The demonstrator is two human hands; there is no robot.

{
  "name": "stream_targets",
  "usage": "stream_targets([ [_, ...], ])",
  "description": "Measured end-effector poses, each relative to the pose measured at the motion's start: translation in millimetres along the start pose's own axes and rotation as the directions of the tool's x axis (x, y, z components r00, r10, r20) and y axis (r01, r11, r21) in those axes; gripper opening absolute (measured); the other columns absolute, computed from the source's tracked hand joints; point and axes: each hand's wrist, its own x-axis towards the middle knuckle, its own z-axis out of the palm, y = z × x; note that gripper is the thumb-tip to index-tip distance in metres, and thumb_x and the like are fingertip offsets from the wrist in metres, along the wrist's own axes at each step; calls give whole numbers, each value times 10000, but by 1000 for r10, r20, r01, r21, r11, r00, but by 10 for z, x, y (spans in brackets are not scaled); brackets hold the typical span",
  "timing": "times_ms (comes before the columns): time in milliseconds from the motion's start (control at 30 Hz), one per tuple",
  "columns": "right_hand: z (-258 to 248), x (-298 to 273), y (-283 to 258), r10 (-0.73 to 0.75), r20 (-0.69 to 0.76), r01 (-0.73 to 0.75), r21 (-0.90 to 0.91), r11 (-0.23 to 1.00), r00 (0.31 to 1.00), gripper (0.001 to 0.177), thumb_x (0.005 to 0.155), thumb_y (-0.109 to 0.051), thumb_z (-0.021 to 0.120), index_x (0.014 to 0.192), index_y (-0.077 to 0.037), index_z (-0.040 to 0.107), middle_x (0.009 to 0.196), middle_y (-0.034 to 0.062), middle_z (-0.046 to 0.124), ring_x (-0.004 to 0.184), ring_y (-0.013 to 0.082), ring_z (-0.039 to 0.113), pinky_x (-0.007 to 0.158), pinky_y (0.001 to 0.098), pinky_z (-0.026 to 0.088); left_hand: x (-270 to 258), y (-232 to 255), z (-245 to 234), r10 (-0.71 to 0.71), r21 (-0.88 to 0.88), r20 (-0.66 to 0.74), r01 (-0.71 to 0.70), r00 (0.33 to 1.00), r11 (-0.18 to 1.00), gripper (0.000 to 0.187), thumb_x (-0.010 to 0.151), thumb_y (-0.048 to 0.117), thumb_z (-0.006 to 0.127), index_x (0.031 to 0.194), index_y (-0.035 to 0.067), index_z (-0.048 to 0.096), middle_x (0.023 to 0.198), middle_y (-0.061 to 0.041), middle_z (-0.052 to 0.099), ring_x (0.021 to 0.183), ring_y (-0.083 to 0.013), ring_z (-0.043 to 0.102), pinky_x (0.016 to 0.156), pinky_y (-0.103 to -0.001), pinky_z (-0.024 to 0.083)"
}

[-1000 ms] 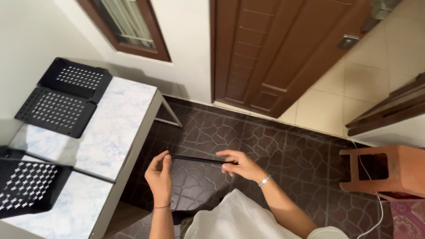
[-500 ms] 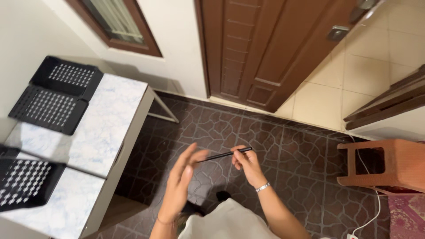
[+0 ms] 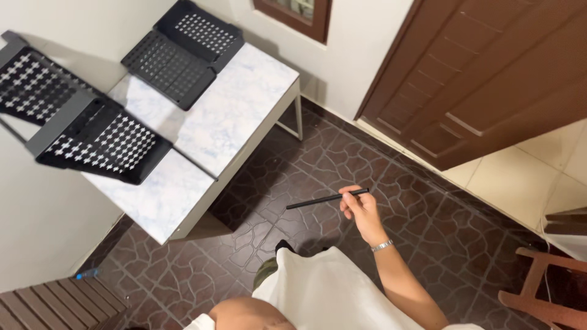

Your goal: The person assembles a black plastic shelving unit by inserting metal rods into the side panels and attaching the base. The person repeatedly picks up rods, aligns them with the slots, and secures the base to complete the structure.

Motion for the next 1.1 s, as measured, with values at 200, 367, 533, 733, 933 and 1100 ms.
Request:
stream_targets([
  [200, 586, 169, 33, -23, 66, 26, -45, 999, 998, 193, 1015, -185, 626, 1089, -13, 676, 749, 34, 630, 611, 92, 538, 555, 237, 437, -105, 282, -139, 19, -5, -44, -19, 999, 1000, 510, 1034, 358, 587, 1405, 39, 442, 1407, -180, 636, 1271, -282, 629, 1112, -384, 475],
  [367, 944, 244, 96, -5, 139, 8, -22, 1000, 990, 190, 1017, -183, 619, 1105, -21, 665, 758, 26, 628, 618, 81, 535, 556, 227, 428, -260, 515, -356, 22, 7, -72, -22, 997, 1000, 497, 1033, 331, 609, 1392, 34, 438, 1409, -180, 634, 1260, -284, 637, 1108, -386, 484],
  [533, 1158, 243, 164, 45, 201, -28, -88, 996, 979, 193, 1016, -178, 617, 1123, -27, 673, 760, 21, 630, 619, 72, 529, 552, 228, 432, -355, 622, -609, 48, 0, -113, -48, 992, 999, 486, 1032, 305, 631, 1379, 29, 433, 1411, -180, 632, 1248, -286, 644, 1104, -388, 493],
  [733, 1298, 394, 59, 127, 240, -67, -245, 967, 962, 188, 1013, -179, 613, 1108, -32, 682, 751, 17, 635, 610, 61, 522, 548, 220, 429, -366, 671, -837, 105, 52, -193, -97, 975, 994, 476, 1030, 273, 658, 1364, 22, 428, 1412, -180, 629, 1235, -289, 652, 1099, -391, 504],
  [933, 1226, 827, -30, -125, 283, 190, -218, 957, 951, 86, 1015, -103, 703, 1050, -25, 696, 914, 7, 618, 782, 91, 557, 693, 243, 459, -341, 223, -1152, 58, 256, -338, 33, 940, 966, 471, 1028, 241, 684, 1348, 16, 423, 1414, -180, 627, 1222, -291, 661, 1094, -394, 515],
  [1100, 1132, 1299, -478, -330, 374, 450, -304, 840, 867, 175, 889, -90, 768, 1019, -4, 690, 964, 41, 693, 821, 140, 629, 722, 294, 532, -209, -434, -1927, 121, 798, -549, 476, 827, 369, 498, 991, 183, 716, 1372, -1, 454, 1388, -188, 628, 1224, -327, 645, 1065, -411, 513],
])
